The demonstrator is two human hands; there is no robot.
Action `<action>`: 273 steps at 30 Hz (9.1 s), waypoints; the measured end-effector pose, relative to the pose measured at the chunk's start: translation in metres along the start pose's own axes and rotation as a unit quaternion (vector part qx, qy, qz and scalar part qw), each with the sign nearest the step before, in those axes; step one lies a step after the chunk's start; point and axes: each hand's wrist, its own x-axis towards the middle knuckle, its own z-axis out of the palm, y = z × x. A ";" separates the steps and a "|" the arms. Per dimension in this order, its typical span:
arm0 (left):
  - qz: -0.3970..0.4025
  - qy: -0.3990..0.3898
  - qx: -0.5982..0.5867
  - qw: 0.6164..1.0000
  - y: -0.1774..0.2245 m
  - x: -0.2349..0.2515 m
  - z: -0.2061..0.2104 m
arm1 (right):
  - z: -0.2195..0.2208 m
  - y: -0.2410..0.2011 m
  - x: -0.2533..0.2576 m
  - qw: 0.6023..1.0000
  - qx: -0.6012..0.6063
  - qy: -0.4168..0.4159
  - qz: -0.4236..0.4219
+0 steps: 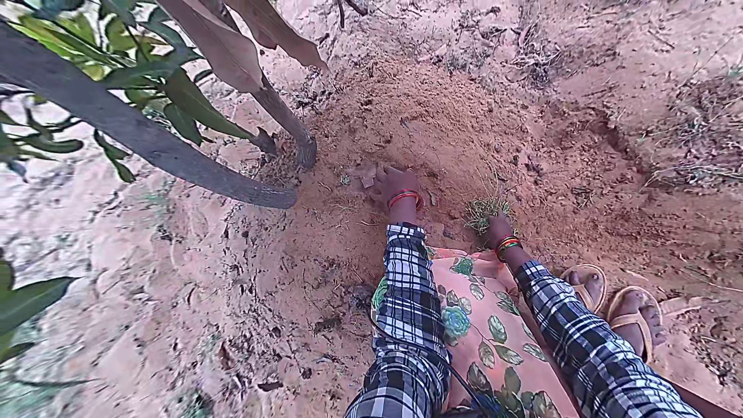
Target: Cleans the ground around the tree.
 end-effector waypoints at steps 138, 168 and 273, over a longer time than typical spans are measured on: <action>0.184 -0.292 0.090 0.934 0.039 -0.034 0.045 | -0.005 -0.063 -0.013 0.990 0.022 0.064 -0.127; 0.226 -0.214 -0.024 0.950 0.042 -0.035 0.040 | -0.039 -0.041 0.062 0.994 -0.041 0.010 -0.096; 0.219 -0.227 0.064 0.947 0.038 -0.024 0.077 | -0.051 0.092 -0.020 0.982 0.134 0.112 0.070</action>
